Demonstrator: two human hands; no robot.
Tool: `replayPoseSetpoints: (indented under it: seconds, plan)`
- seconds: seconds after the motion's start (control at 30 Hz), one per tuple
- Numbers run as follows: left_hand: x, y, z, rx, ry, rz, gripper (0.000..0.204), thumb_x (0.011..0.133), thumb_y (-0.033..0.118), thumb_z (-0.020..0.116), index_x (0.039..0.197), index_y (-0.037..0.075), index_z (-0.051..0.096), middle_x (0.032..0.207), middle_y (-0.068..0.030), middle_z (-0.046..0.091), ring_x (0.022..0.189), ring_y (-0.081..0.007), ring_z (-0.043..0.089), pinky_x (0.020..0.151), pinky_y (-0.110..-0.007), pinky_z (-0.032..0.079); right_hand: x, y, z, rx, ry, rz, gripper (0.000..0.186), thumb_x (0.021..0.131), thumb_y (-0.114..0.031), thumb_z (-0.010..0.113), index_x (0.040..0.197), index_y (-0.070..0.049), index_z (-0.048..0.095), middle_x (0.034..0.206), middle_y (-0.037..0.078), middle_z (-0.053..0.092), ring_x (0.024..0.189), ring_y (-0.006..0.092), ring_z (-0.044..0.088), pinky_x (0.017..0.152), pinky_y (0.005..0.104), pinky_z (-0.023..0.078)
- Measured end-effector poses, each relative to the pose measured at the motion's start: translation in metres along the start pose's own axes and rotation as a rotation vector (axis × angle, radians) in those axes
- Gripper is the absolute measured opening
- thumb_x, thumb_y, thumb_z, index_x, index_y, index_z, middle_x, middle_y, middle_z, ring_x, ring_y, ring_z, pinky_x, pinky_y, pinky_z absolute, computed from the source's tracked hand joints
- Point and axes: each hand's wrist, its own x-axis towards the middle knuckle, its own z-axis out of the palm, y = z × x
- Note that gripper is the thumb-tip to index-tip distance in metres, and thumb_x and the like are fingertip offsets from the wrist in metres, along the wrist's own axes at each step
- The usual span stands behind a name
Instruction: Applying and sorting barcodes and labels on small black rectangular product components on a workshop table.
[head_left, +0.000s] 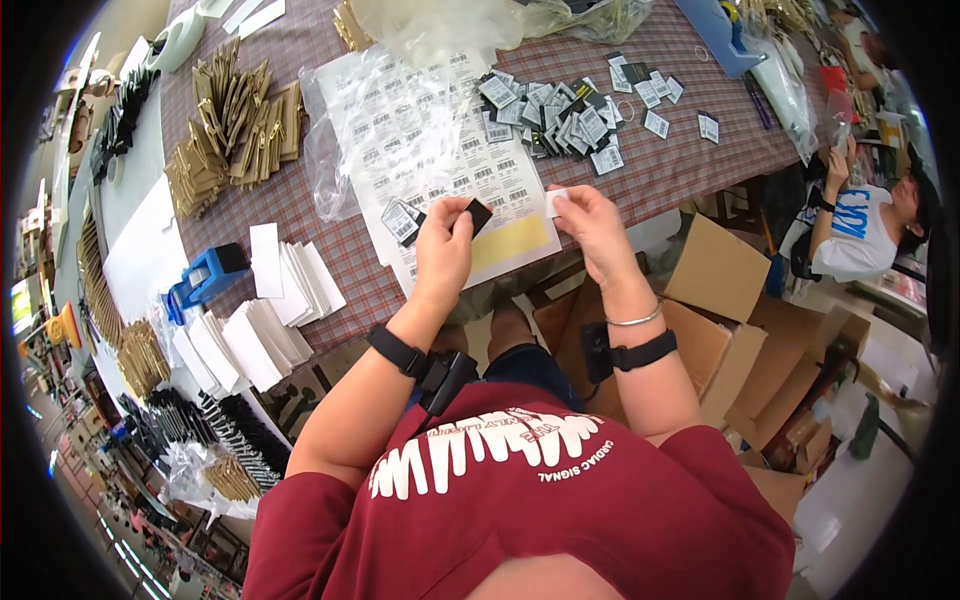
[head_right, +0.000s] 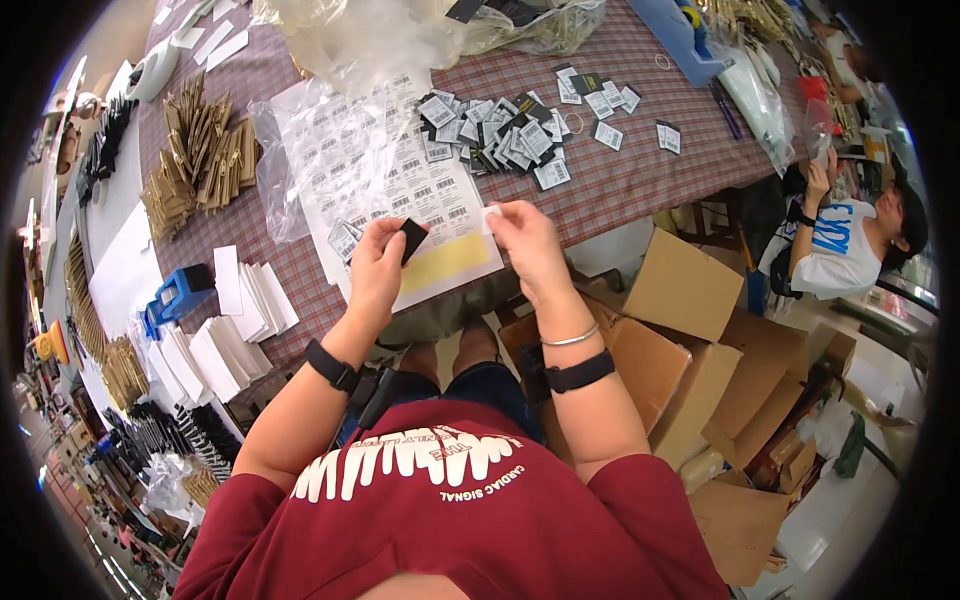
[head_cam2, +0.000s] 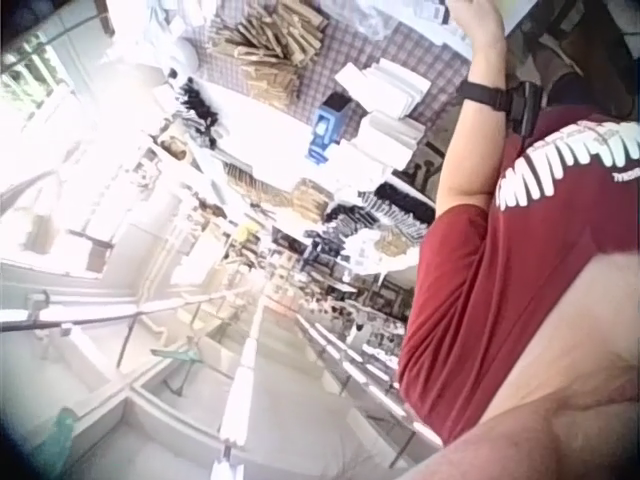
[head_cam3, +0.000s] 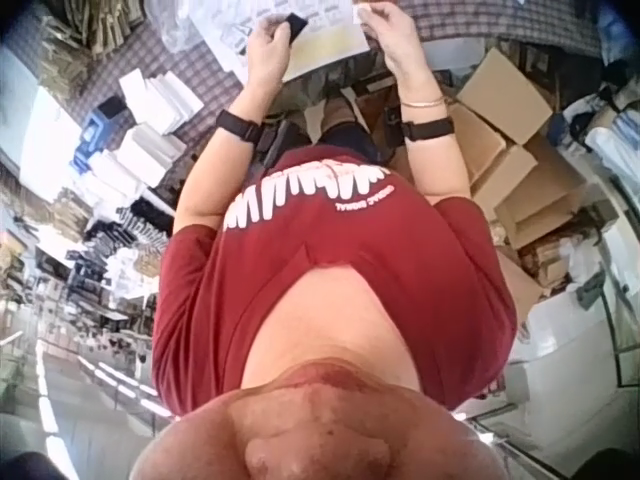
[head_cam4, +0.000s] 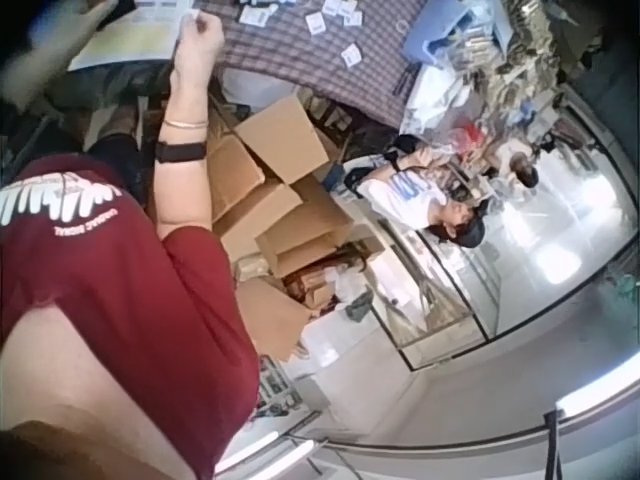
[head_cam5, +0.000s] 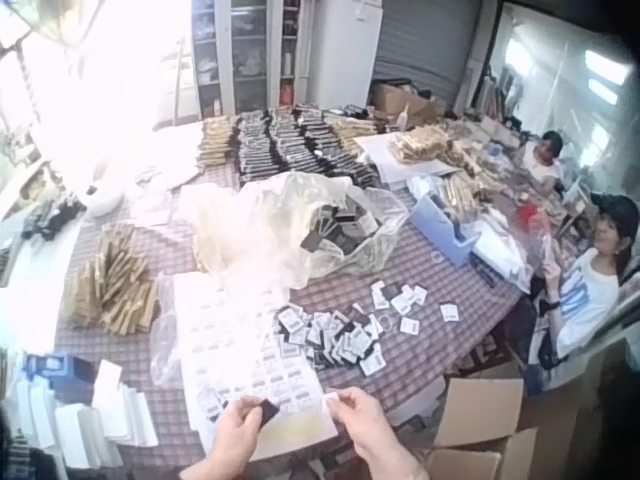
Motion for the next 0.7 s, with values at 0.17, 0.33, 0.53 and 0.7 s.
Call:
replayPoseSetpoints:
  seconds: [0.17, 0.33, 0.53, 0.7]
  plan:
    - [-0.003, 0.017, -0.009, -0.050, 0.101, -0.088, 0.013, 0.085, 0.003, 0.053, 0.097, -0.002, 0.057, 0.085, -0.0047, 0.061, 0.076, -0.0093, 0.056, 0.068, -0.023, 0.046, 0.012, 0.002, 0.022, 0.123, -0.110, 0.051, 0.014, 0.084, -0.009, 0.061, 0.093, 0.001, 0.058, 0.083, 0.004, 0.061, 0.074, 0.0089, 0.056, 0.066, 0.0217, 0.045]
    - [0.003, 0.015, 0.002, 0.051, 0.092, -0.046, 0.013, 0.079, 0.002, 0.062, 0.091, -0.001, 0.057, 0.076, -0.0035, 0.061, 0.066, -0.0073, 0.056, 0.058, -0.021, 0.046, 0.002, 0.005, 0.022, -0.046, -0.048, -0.074, 0.021, 0.086, -0.011, 0.060, 0.104, -0.001, 0.057, 0.092, 0.003, 0.059, 0.081, 0.0084, 0.055, 0.073, 0.0215, 0.045]
    - [-0.002, 0.023, 0.037, 0.657, 0.275, 0.563, 0.031, 0.071, 0.006, 0.068, 0.101, 0.006, 0.059, 0.097, -0.0075, 0.058, 0.091, -0.0228, 0.055, 0.077, -0.032, 0.045, -0.014, -0.005, -0.004, -0.150, 0.057, -0.209, 0.029, 0.086, -0.002, 0.052, 0.115, 0.001, 0.049, 0.110, 0.007, 0.052, 0.090, 0.0101, 0.052, 0.078, 0.0222, 0.044]
    - [-0.024, 0.030, 0.061, 0.809, 0.017, 0.817, 0.044, 0.063, 0.011, 0.069, 0.105, 0.013, 0.058, 0.103, -0.0043, 0.054, 0.098, -0.0244, 0.050, 0.082, -0.037, 0.038, -0.028, -0.002, 0.017, 0.181, 0.077, -0.117, 0.034, 0.086, -0.005, 0.047, 0.120, 0.000, 0.044, 0.118, 0.008, 0.048, 0.101, 0.0125, 0.048, 0.085, 0.0258, 0.041]
